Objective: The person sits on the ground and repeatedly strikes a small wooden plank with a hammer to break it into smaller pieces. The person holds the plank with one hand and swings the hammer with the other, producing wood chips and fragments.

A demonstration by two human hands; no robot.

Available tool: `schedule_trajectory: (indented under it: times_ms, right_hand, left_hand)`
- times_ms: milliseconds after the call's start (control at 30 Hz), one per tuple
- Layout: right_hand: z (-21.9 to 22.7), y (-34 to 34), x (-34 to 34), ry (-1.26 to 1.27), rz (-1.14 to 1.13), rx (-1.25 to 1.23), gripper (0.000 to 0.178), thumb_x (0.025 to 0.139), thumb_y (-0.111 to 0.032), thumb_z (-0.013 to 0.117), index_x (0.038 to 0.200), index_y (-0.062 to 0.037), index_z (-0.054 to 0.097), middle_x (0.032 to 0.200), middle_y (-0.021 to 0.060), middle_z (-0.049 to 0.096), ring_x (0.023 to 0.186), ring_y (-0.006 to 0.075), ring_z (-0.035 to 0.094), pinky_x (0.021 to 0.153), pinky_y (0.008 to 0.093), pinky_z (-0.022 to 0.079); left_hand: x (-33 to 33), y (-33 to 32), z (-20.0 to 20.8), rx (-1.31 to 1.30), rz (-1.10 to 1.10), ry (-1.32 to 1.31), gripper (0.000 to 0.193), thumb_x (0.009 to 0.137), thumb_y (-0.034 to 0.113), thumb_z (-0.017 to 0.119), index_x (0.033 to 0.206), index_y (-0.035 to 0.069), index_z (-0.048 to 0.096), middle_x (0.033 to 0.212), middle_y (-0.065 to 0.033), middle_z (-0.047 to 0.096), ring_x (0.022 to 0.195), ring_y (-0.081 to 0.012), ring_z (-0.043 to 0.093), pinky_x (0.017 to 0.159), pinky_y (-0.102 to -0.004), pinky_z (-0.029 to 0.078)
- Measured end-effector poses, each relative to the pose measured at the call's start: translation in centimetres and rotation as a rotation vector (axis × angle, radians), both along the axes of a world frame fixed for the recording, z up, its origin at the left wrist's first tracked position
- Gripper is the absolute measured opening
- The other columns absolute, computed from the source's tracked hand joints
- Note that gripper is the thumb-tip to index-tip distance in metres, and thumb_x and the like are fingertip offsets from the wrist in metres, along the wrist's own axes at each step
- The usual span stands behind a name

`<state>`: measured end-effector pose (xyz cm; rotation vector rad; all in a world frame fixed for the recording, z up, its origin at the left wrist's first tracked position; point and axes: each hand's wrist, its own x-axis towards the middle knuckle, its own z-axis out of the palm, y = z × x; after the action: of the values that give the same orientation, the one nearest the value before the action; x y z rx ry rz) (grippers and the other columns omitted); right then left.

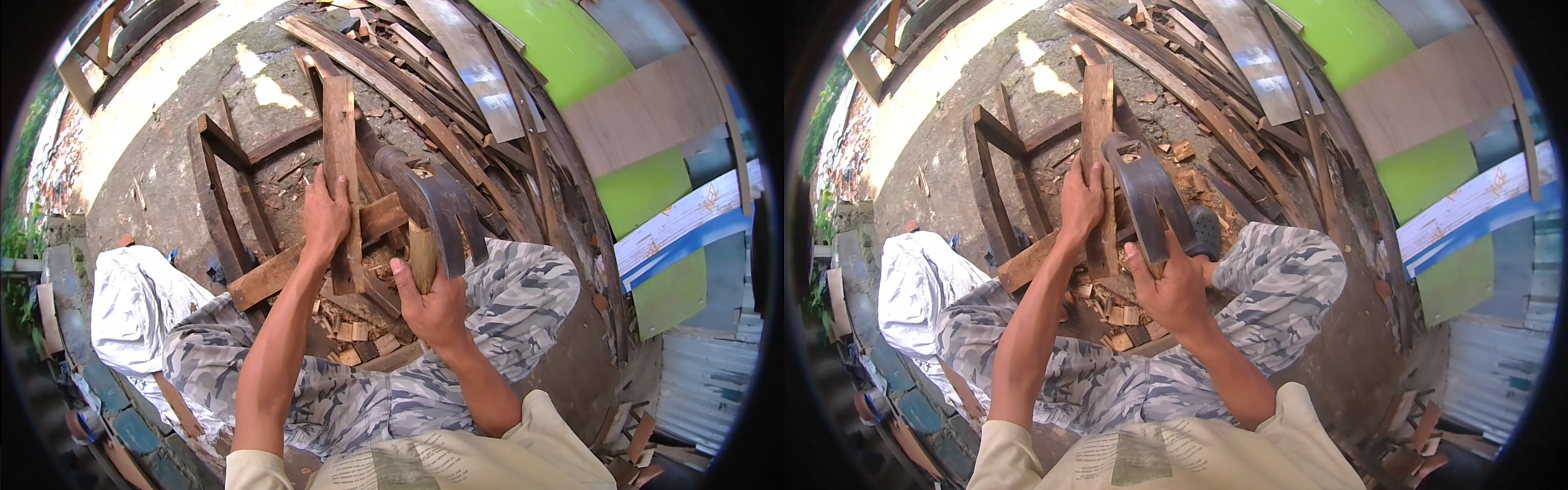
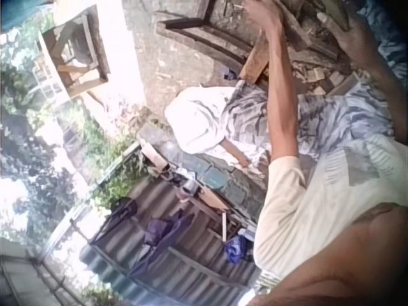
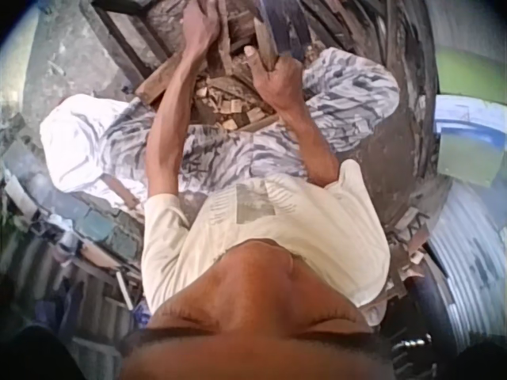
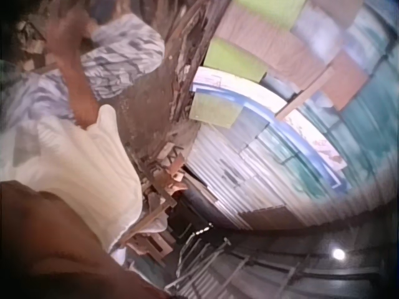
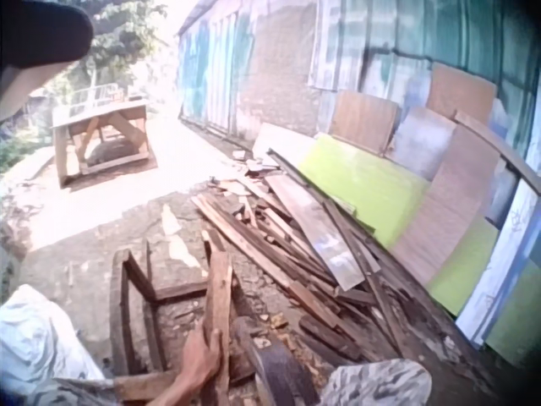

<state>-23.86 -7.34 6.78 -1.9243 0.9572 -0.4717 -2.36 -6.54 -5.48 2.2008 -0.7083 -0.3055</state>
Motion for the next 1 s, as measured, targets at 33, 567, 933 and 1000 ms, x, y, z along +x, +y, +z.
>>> schedule_trajectory:
  times_ms: [33, 567, 933, 1000]
  right_hand:
    - [-0.8, 0.1, 0.1, 0.002, 0.011, 0.045, 0.043, 0.099, -0.033, 0.068, 0.112, 0.0074, 0.061, 0.086, 0.0263, 0.071, 0.077, 0.0464, 0.069, 0.069, 0.0498, 0.053]
    - [-6.6, 2.3, -1.5, 0.026, -0.147, 0.12, 0.037, 0.098, -0.033, 0.068, 0.101, 0.0034, 0.06, 0.082, 0.0245, 0.066, 0.077, 0.039, 0.068, 0.067, 0.0457, 0.05]
    - [-3.3, 1.4, -1.0, -0.066, -0.178, 0.151, 0.039, 0.1, -0.031, 0.066, 0.108, 0.0059, 0.058, 0.079, 0.0268, 0.067, 0.073, 0.0466, 0.067, 0.069, 0.0505, 0.052]
    - [-6.6, 1.4, -1.7, 0.111, -0.084, 0.226, 0.041, 0.099, -0.032, 0.067, 0.108, 0.007, 0.058, 0.082, 0.0284, 0.067, 0.077, 0.0459, 0.068, 0.071, 0.0505, 0.052]
  left_hand:
    - [0.0, 0.0, 0.0, -0.015, -0.003, 0.009, 0.062, 0.105, 0.038, 0.052, 0.149, -0.005, 0.044, 0.126, -0.0351, 0.06, 0.118, -0.0486, 0.06, 0.102, -0.0499, 0.048]
    - [0.1, -1.0, -0.3, -0.142, -0.065, 0.149, 0.059, 0.104, 0.038, 0.055, 0.146, -0.004, 0.05, 0.122, -0.0318, 0.065, 0.114, -0.0432, 0.063, 0.101, -0.0488, 0.048]
    - [0.7, -0.2, -1.0, -0.141, -0.002, 0.144, 0.059, 0.105, 0.038, 0.056, 0.146, -0.004, 0.051, 0.133, -0.0293, 0.064, 0.124, -0.0374, 0.063, 0.106, -0.0416, 0.046]
    - [0.4, -0.7, -0.6, -0.149, -0.014, 0.174, 0.059, 0.105, 0.035, 0.056, 0.146, -0.006, 0.05, 0.132, -0.0323, 0.063, 0.123, -0.0402, 0.063, 0.106, -0.0436, 0.047]
